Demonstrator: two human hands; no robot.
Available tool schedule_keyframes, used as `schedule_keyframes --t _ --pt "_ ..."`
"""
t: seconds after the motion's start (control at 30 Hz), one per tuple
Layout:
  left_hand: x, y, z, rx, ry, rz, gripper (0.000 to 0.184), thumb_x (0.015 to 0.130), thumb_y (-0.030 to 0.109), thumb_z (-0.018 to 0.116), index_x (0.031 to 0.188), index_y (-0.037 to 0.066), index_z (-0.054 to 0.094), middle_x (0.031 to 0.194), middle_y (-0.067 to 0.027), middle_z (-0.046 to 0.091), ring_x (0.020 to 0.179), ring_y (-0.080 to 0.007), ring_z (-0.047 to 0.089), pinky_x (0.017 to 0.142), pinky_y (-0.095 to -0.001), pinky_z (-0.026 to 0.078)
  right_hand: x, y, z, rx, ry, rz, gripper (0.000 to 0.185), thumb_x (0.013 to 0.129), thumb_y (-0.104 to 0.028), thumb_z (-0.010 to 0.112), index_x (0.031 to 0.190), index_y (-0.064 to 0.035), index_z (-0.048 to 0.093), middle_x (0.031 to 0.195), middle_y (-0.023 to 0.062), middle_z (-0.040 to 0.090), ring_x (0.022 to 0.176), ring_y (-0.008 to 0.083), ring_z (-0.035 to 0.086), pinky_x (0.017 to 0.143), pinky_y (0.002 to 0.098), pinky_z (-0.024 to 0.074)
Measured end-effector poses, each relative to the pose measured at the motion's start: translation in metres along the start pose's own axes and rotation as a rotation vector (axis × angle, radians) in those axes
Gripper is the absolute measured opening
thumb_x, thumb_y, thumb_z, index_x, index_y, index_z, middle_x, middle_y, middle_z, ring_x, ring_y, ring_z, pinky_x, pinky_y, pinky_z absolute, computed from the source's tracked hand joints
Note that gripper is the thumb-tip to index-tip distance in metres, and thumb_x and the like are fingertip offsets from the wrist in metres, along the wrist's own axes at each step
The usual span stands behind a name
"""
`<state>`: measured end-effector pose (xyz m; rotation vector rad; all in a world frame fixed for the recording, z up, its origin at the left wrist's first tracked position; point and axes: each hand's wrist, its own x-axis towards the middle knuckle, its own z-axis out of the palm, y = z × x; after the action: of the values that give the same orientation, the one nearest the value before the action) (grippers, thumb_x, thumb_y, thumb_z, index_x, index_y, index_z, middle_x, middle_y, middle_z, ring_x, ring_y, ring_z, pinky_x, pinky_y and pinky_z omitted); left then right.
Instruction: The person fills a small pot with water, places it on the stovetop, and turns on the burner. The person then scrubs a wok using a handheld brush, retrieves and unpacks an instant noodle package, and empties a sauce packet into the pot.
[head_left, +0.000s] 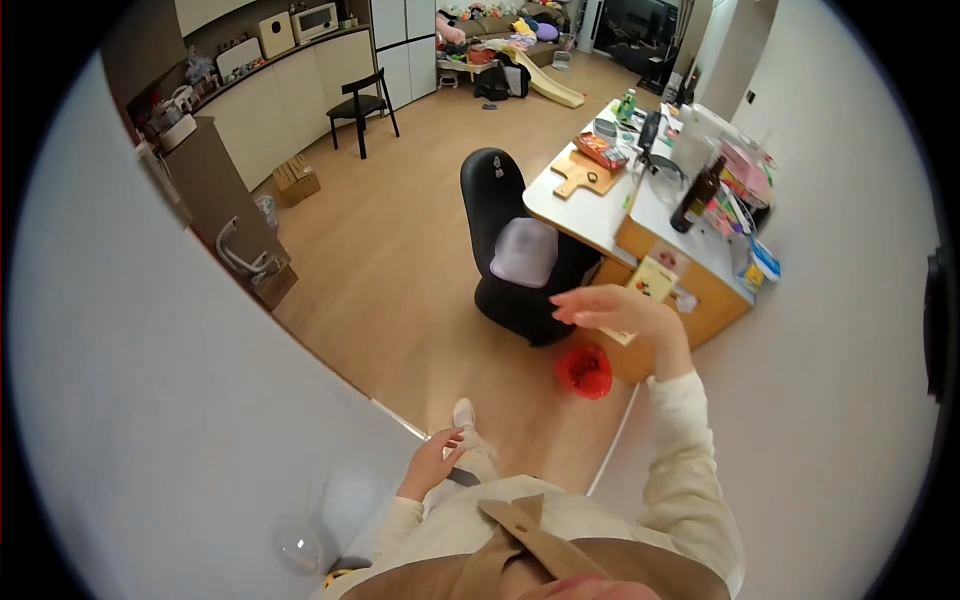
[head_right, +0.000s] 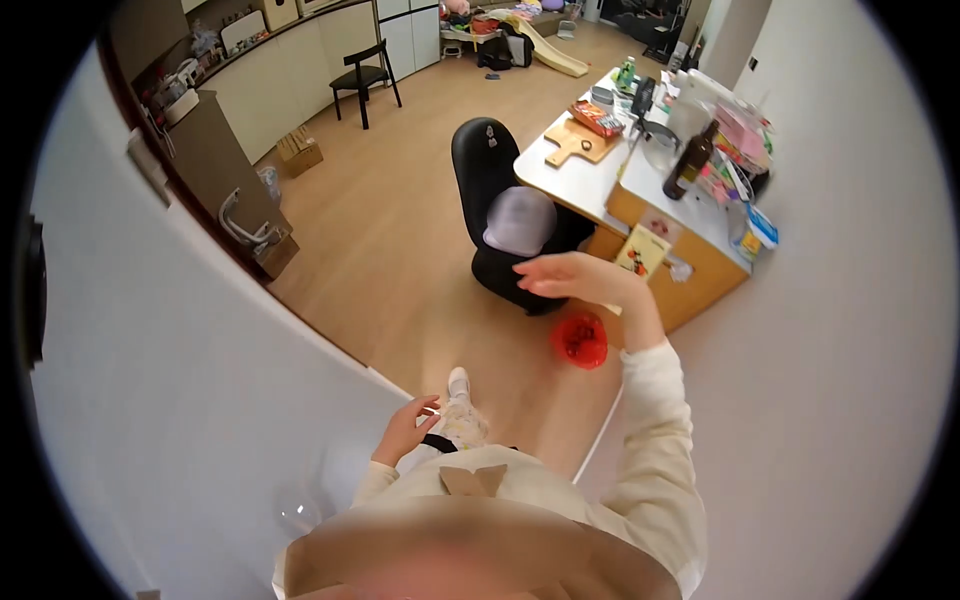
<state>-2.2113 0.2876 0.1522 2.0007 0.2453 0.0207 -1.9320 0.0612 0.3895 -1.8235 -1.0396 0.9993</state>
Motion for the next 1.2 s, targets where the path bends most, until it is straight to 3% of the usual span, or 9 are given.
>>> schedule_keyframes --t 0.07,0.23,0.5,0.57,0.67,0.83,0.87,1.0,1.2 --pt "0.053 -0.007 -0.016 -0.078 0.056 0.008 0.034 0.084 0.017 0.059 0.116 0.006 0.053 0.102 -0.0088 0.062 0.09 -0.0205 0.061 0.078 -0.0307 0.048 0.088 0.044 -0.055 0.023 -0.083 -0.066 0.045 0.091 -0.023 0.051 0.131 -0.0038 0.042 0.118 0.0091 0.057 0.106 0.0154 0.053 0.092 0.0284 0.0406" --pt "0.175 0.013 -0.08 -0.185 0.307 -0.104 0.035 0.085 0.013 0.058 0.117 0.004 0.052 0.101 -0.0093 0.063 0.09 -0.0186 0.061 0.079 -0.0298 0.048 0.24 0.142 -0.198 0.488 0.358 0.136 0.046 0.091 -0.033 0.05 0.123 -0.0008 0.046 0.115 0.0128 0.055 0.102 0.0224 0.056 0.088 0.0326 0.0451" --pt "0.328 -0.018 -0.128 -0.118 0.374 -0.192 0.036 0.085 0.009 0.057 0.12 0.003 0.05 0.101 -0.0106 0.063 0.093 -0.0177 0.059 0.084 -0.0297 0.046 0.311 0.326 -0.411 0.829 1.125 0.451 0.048 0.091 -0.031 0.049 0.125 -0.0011 0.036 0.116 0.0182 0.049 0.097 0.0323 0.057 0.078 0.039 0.0519" --pt "0.378 -0.019 -0.134 -0.179 0.377 -0.192 0.035 0.086 0.008 0.056 0.12 0.003 0.05 0.102 -0.0106 0.062 0.094 -0.0172 0.058 0.084 -0.0297 0.046 0.321 0.372 -0.458 0.877 1.204 0.354 0.047 0.091 -0.032 0.05 0.123 -0.0011 0.036 0.114 0.018 0.048 0.095 0.0326 0.057 0.078 0.0391 0.052" --pt "0.453 -0.016 -0.147 -0.171 0.381 -0.197 0.035 0.088 0.008 0.054 0.122 0.002 0.047 0.103 -0.0101 0.059 0.094 -0.0155 0.056 0.085 -0.0293 0.044 0.325 0.426 -0.508 1.037 1.296 0.302 0.054 0.089 -0.036 0.053 0.125 0.0004 0.034 0.112 0.019 0.046 0.096 0.0338 0.055 0.08 0.0405 0.0512" --pt "0.572 0.005 -0.191 -0.142 0.304 -0.189 0.036 0.09 0.008 0.052 0.125 0.003 0.044 0.104 -0.0098 0.058 0.097 -0.0146 0.054 0.087 -0.0275 0.043 0.339 0.477 -0.584 1.005 1.351 0.318 0.069 0.087 -0.04 0.054 0.131 0.0063 0.027 0.127 0.0226 0.038 0.101 0.0323 0.055 0.083 0.0371 0.0487" --pt "0.593 0.002 -0.202 -0.124 0.301 -0.18 0.036 0.09 0.008 0.052 0.125 0.003 0.044 0.104 -0.0098 0.057 0.097 -0.0147 0.054 0.087 -0.0277 0.043 0.348 0.498 -0.594 0.976 1.438 0.326 0.067 0.086 -0.044 0.054 0.125 0.0075 0.037 0.112 0.0204 0.051 0.091 0.029 0.06 0.075 0.0349 0.0525" --pt "0.668 -0.002 -0.244 -0.153 0.304 -0.235 0.035 0.09 0.01 0.052 0.124 0.002 0.043 0.102 -0.0106 0.057 0.095 -0.016 0.055 0.085 -0.0293 0.046 0.371 0.536 -0.622 0.984 1.617 0.414 0.057 0.086 -0.043 0.053 0.119 0.0037 0.048 0.106 0.0142 0.057 0.078 0.0251 0.063 0.064 0.0309 0.0535" --pt "0.814 -0.107 -0.335 -0.125 0.077 -0.217 0.043 0.089 0.014 0.056 0.128 0.008 0.04 0.103 -0.0093 0.06 0.083 -0.015 0.061 0.071 -0.0252 0.049 0.394 0.574 -0.646 1.059 1.912 0.521 0.046 0.086 -0.036 0.056 0.106 0.0052 0.056 0.094 0.0135 0.064 0.067 0.0263 0.064 0.058 0.0335 0.0522"
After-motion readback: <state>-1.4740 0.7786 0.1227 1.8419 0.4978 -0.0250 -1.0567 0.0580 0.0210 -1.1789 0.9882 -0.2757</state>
